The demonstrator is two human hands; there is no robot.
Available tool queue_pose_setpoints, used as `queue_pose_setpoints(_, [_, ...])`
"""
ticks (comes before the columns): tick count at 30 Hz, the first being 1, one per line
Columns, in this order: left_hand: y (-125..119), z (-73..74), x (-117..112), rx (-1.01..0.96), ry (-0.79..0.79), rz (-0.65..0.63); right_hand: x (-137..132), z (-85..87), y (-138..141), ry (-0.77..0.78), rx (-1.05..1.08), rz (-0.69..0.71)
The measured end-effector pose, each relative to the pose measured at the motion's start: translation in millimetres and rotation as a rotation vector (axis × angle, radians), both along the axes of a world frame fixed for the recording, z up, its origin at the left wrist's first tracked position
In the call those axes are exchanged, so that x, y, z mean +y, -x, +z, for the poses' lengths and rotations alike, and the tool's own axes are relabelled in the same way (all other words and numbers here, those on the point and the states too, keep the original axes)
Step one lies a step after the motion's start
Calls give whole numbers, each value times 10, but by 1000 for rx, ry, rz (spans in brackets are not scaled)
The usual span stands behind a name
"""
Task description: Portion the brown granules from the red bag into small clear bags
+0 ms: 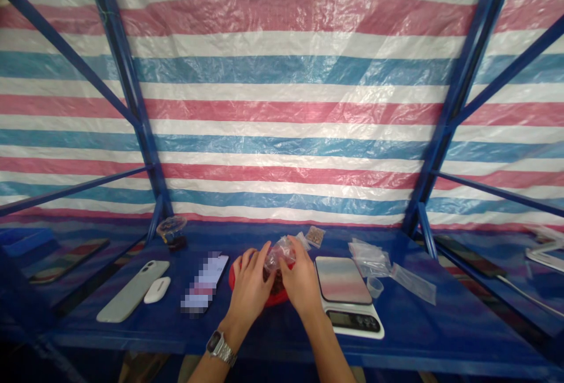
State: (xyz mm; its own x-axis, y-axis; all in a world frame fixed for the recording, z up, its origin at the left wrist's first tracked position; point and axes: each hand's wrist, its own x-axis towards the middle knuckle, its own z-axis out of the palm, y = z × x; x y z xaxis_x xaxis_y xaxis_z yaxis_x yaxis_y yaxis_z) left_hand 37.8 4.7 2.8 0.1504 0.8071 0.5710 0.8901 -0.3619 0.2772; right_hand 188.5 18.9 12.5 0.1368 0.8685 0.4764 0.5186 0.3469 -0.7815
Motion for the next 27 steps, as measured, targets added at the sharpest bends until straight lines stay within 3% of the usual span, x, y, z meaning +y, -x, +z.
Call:
queue_pose_setpoints(4, [22, 22, -31, 43, -8, 49, -79, 78, -51, -122, -120, 40])
queue_pose_setpoints(8, [48, 29, -58, 54, 0, -19, -120, 84, -13, -119, -169, 150])
queue_pose_setpoints(10, [58, 34, -63, 42, -7, -47, -70, 75, -91, -121, -156, 140])
queue_pose_setpoints(12, [72, 38, -62, 17, -8, -40, 47, 83, -344, -158, -154, 13])
queue_pose_setpoints(15, [107, 42, -53, -16, -8, -16, 308, 116, -1070, -183, -231, -298])
queue_pose_setpoints(17, [140, 46, -44, -32, -15, -9, 471, 120, -1629, 32, -379, -491])
queue_pose_setpoints(18, [157, 49, -39, -37, -21, -6, 531, 109, -1873, 200, -470, -539])
queue_pose_setpoints(20, [187, 58, -30, -44, -39, 9, 595, 50, -2224, 324, -525, -564])
queue_pose_setpoints(24, [203, 69, -19, -57, -67, 51, 571, -192, -2440, 374, -667, -616])
queue_pose_setpoints(27, [174, 61, -23, -75, -56, 55, 600, -349, -2485, 345, -847, -542])
